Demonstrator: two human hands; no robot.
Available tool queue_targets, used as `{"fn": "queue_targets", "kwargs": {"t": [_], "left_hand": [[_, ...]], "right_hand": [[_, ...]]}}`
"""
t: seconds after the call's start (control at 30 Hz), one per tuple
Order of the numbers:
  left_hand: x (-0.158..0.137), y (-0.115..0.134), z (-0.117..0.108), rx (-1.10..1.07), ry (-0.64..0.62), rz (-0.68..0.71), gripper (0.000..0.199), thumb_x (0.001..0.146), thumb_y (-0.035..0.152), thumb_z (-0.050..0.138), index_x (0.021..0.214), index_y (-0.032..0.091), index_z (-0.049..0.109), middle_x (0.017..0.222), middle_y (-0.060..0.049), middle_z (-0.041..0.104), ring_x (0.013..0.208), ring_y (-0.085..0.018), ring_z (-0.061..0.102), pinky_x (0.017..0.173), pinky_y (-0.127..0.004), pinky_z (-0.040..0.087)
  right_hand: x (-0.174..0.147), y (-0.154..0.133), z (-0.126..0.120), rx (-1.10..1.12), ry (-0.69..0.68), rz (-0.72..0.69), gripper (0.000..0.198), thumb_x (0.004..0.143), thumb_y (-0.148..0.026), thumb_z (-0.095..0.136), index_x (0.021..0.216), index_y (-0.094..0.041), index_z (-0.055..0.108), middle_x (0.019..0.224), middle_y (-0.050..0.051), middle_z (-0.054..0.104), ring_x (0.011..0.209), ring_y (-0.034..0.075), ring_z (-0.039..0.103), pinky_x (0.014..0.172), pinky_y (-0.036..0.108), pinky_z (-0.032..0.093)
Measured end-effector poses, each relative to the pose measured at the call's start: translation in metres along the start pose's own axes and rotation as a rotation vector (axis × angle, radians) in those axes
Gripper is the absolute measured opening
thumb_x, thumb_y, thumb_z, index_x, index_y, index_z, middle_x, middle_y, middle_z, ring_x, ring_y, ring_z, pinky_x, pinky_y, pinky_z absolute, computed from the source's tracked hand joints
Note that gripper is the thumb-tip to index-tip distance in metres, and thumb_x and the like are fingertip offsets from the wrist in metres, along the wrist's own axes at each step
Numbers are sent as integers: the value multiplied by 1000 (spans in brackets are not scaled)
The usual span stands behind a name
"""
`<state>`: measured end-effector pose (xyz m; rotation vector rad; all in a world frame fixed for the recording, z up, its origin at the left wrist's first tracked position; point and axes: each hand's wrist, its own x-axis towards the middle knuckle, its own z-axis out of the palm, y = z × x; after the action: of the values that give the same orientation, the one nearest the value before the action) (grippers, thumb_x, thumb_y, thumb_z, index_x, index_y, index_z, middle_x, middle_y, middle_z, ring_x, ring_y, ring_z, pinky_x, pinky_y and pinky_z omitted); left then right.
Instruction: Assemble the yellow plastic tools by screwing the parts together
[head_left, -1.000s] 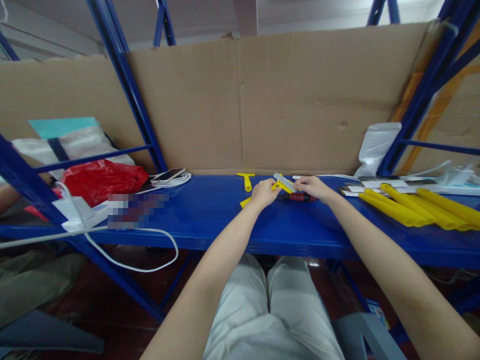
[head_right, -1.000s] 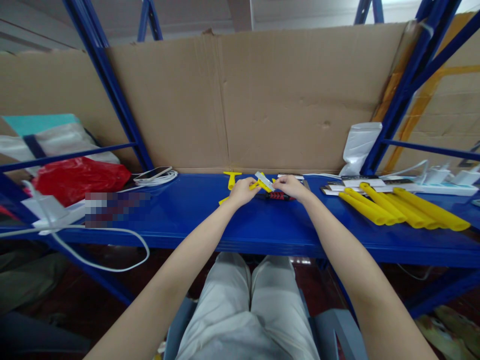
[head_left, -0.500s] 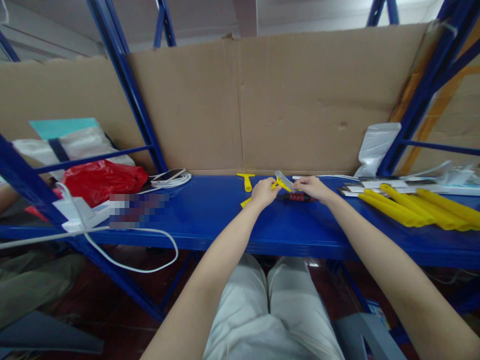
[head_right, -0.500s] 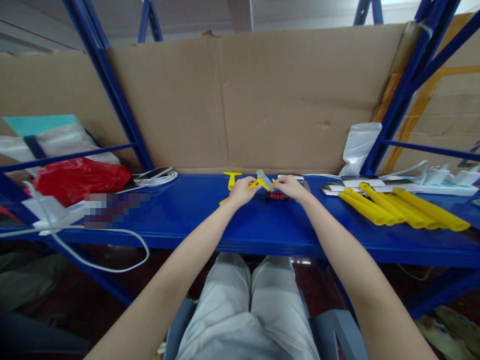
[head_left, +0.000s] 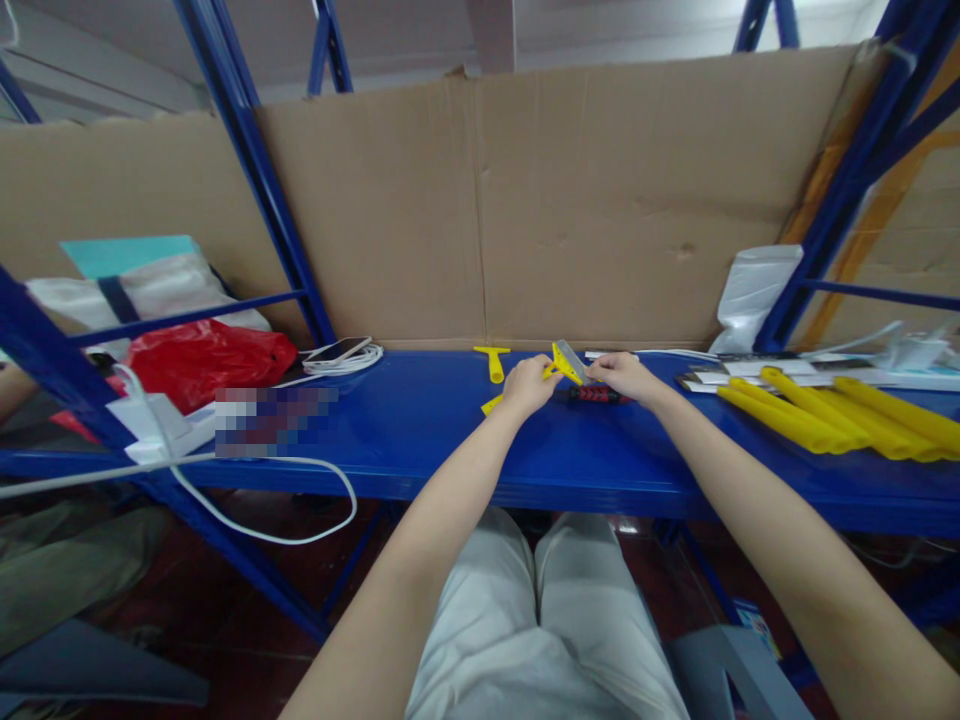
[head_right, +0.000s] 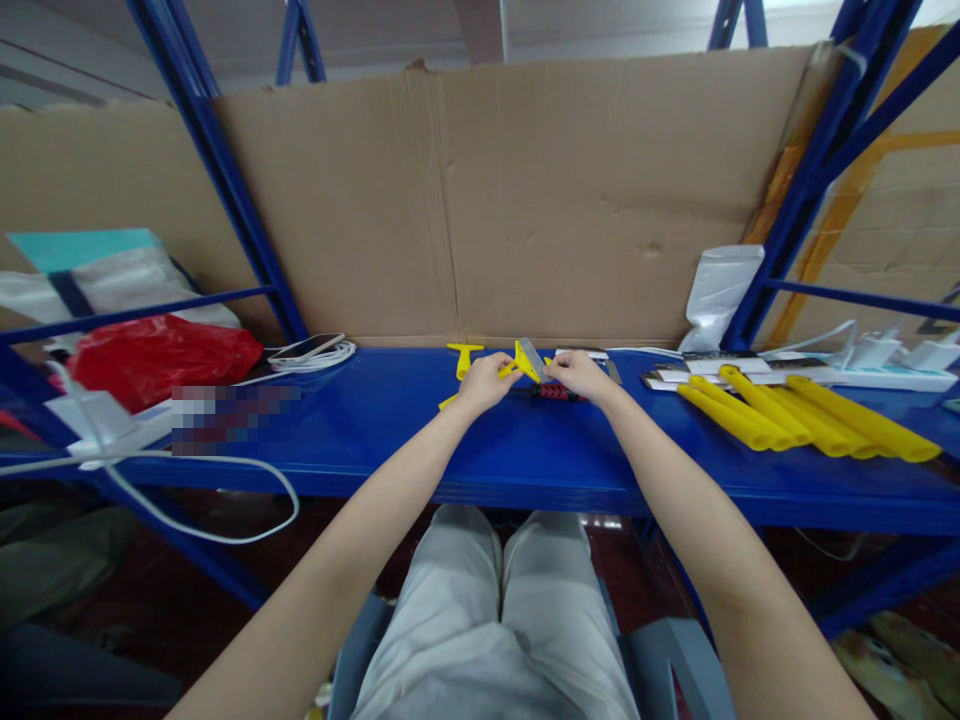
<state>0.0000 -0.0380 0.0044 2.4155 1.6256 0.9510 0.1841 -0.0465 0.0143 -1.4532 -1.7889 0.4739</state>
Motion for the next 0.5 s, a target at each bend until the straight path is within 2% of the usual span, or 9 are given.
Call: {"fn": "queue_targets", "kwargs": {"t": [0.13,0.3,0.5], "left_hand": [[0,0,-1,-8,2,-4,26,84,35,61,108,24,64,110,-4,68,109,-19,60,93,-30,44],[-1,1,-1,-22,-11,35,27,85,33,60,109,24,63,111,-4,68,109,-19,60,92,-30,45],[-2,2,0,-24,-21,33,29,86,33,58,114,26,61,115,-3,67,111,-19,59,92,-30,44]], "right_hand": [[1,2,1,-20,-11,7,26,68,-38,54,52,-17,56,46,-4,42,50,9,35,50,24,26],[2,2,3,45,-10,-5,16,66,-31,54,58,-17,58,57,-1,55,57,11,45,55,24,34],[4,2,4,65,5,-2,14,65,-29,54,57,-18,56,57,-1,55,57,11,45,56,24,35]]}}
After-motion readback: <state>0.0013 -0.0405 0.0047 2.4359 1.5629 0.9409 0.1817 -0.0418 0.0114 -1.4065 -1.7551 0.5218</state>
